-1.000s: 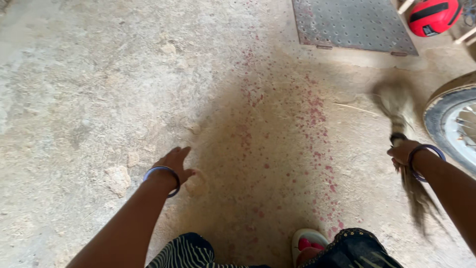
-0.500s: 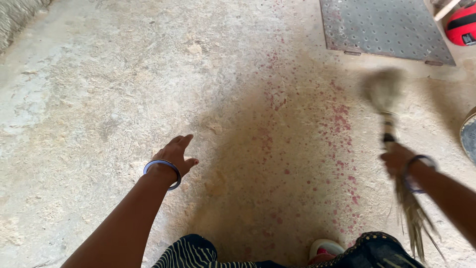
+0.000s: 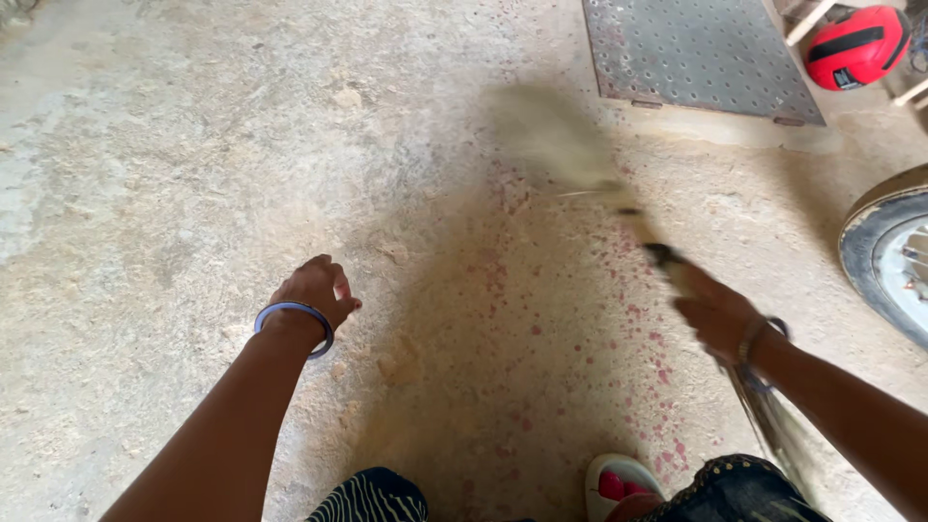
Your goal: The person sweeps a concrete floor with a traditional straw broom. They move around a parked motorcycle and sweep near a set of stairs where several pairs of sandals are placed.
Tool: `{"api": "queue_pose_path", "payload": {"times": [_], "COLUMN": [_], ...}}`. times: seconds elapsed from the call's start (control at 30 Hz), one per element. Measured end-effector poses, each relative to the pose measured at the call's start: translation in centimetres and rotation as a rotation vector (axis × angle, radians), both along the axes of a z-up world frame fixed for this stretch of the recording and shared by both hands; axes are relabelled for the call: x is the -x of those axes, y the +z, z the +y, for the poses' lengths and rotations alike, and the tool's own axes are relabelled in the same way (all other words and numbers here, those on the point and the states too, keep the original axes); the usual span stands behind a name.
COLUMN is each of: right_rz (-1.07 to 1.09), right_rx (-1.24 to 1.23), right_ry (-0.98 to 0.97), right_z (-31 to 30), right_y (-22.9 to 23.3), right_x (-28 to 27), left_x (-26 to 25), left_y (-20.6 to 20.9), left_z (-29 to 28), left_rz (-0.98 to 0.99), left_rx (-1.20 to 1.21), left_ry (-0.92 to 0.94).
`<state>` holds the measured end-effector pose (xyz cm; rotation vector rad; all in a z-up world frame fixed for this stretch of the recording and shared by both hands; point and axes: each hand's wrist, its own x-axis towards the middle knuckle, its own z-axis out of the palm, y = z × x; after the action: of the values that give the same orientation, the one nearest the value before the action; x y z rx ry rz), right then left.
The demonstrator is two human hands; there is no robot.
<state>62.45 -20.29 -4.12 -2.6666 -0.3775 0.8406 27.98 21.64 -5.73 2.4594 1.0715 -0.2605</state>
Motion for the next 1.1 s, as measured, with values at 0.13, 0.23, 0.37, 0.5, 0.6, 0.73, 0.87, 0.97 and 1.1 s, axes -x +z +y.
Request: {"api": "queue_pose_path", "payload": {"times": [0.13, 0.23, 0.37, 0.5, 0.6, 0.73, 0.87, 0.97, 1.1], "right_rz": [0.004, 0.126, 0.227, -0.005, 0.059, -0.240, 0.000, 0.062, 0.073], "right_rx": [-0.052, 0.125, 0.278, 0.040, -0.015, -0.272, -0.094, -0.157, -0.060], "right_ry": [-0.267, -0.171, 0.124, 0.724, 0.652, 0.522, -0.267, -0.328, -0.144], "right_z": [-5.1, -5.7, -3.1, 0.7, 1.6, -2.5, -5.9, -6.4, -3.0], "right_y": [-2.6, -3.3, -3.0, -1.1, 1.2, -0.9, -3.6, -6.2, -9.4], "right_x": [-0.5, 3.0, 8.7, 10.3, 8.4, 3.6, -2.4, -5.9, -4.9], "left_x": [0.6, 0.4, -0.8, -2.8, -3.9, -3.7, -1.9, -0.6, 1.3], "left_y": [-0.3, -1.5, -3.6, -4.4, -3.1, 0.0, 1.3, 1.0, -0.2], "left_z": [0.8, 1.5, 1.2, -0.5, -1.6, -2.2, -2.0, -1.2, 0.3], "left_rz": [-0.004, -0.018, -0.018, -0.103, -0.108, 0.015, 0.017, 0.040, -0.038], "left_rx": [-0.010, -0.009, 0.065, -0.050, -0.037, 0.077, 0.065, 0.022, 0.004], "left_ry": [0.061, 0.064, 0.087, 0.020, 0.035, 0.137, 0.201, 0.223, 0.127]}}
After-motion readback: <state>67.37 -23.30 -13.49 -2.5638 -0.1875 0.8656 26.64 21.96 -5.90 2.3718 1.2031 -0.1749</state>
